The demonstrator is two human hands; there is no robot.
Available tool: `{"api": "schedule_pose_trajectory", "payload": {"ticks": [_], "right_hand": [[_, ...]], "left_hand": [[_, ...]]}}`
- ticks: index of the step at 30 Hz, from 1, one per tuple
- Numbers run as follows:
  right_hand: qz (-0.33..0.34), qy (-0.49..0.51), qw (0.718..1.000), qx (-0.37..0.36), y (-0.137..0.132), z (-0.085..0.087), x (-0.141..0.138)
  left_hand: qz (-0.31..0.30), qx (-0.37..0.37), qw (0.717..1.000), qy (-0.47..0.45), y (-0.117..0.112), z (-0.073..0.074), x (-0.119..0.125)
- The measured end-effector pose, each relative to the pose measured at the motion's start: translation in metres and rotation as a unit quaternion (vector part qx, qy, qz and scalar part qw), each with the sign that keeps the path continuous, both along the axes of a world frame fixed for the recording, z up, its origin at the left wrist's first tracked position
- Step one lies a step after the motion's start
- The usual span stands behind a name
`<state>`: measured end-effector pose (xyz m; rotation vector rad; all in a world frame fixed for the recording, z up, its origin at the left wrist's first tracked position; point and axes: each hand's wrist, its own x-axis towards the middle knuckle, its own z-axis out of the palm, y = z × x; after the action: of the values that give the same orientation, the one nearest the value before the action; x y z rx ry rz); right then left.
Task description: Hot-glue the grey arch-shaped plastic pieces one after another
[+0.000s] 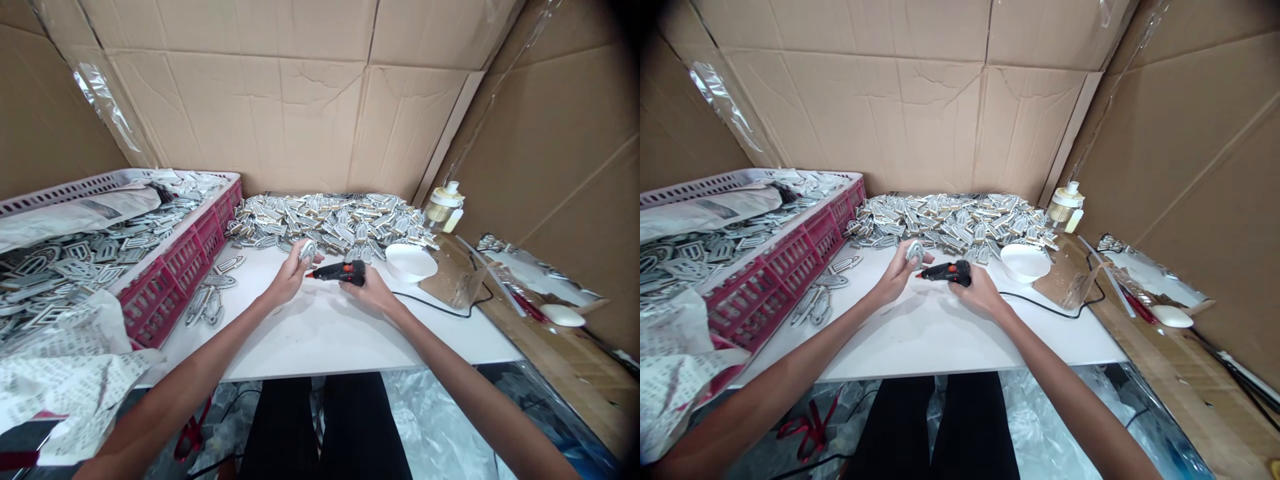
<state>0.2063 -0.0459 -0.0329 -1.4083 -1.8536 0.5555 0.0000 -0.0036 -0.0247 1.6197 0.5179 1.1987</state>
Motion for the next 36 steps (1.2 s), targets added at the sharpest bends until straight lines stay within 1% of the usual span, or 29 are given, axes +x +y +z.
{"api": "schedule_pose_trajectory", "payload": {"ticks": [2,4,6,9,12,16,18,22,25,27,30,34,36], "right_hand": [[0.002,-0.031,1.000,0.004,-0.001,0.000,0.000],[0.001,-0.028,1.000,0.011,0.000,0.000,0.000],[-0.012,-0.022,0.999,0.021,0.001,0.001,0.000],[-0.027,-0.059,0.997,0.040,0.002,0.003,0.002],[-0.002,-0.089,0.995,0.049,0.003,0.003,0.002],[0.031,-0.085,0.995,0.045,0.003,0.000,0.003],[0.065,-0.083,0.994,0.037,0.002,0.001,0.006],[0.131,-0.076,0.988,0.002,0.001,0.014,0.017],[0.141,-0.036,0.989,-0.010,0.002,0.027,0.020],[0.125,0.011,0.992,-0.004,0.003,0.033,0.013],[0.086,0.051,0.995,0.010,0.006,0.040,-0.014],[0.075,0.012,0.995,0.068,0.012,0.042,-0.061],[0.069,-0.016,0.994,0.083,0.018,0.042,-0.077]], "left_hand": [[0.007,-0.008,0.999,-0.034,0.000,0.006,-0.002],[0.014,-0.028,0.996,-0.079,0.001,0.012,-0.004],[0.013,-0.063,0.991,-0.121,0.002,0.017,-0.006],[0.003,-0.123,0.979,-0.165,0.003,0.022,-0.008],[-0.009,-0.161,0.968,-0.192,0.003,0.023,-0.009],[-0.031,-0.195,0.957,-0.214,0.004,0.023,-0.010],[-0.033,-0.214,0.950,-0.224,0.004,0.022,-0.010],[-0.038,-0.253,0.934,-0.249,0.005,0.020,-0.007],[-0.038,-0.282,0.923,-0.260,0.006,0.020,-0.005],[-0.041,-0.295,0.917,-0.264,0.007,0.019,-0.005],[-0.054,-0.301,0.915,-0.264,0.007,0.017,-0.004],[-0.059,-0.282,0.922,-0.260,0.005,0.013,-0.003],[-0.056,-0.280,0.923,-0.258,0.005,0.012,-0.003]]}}
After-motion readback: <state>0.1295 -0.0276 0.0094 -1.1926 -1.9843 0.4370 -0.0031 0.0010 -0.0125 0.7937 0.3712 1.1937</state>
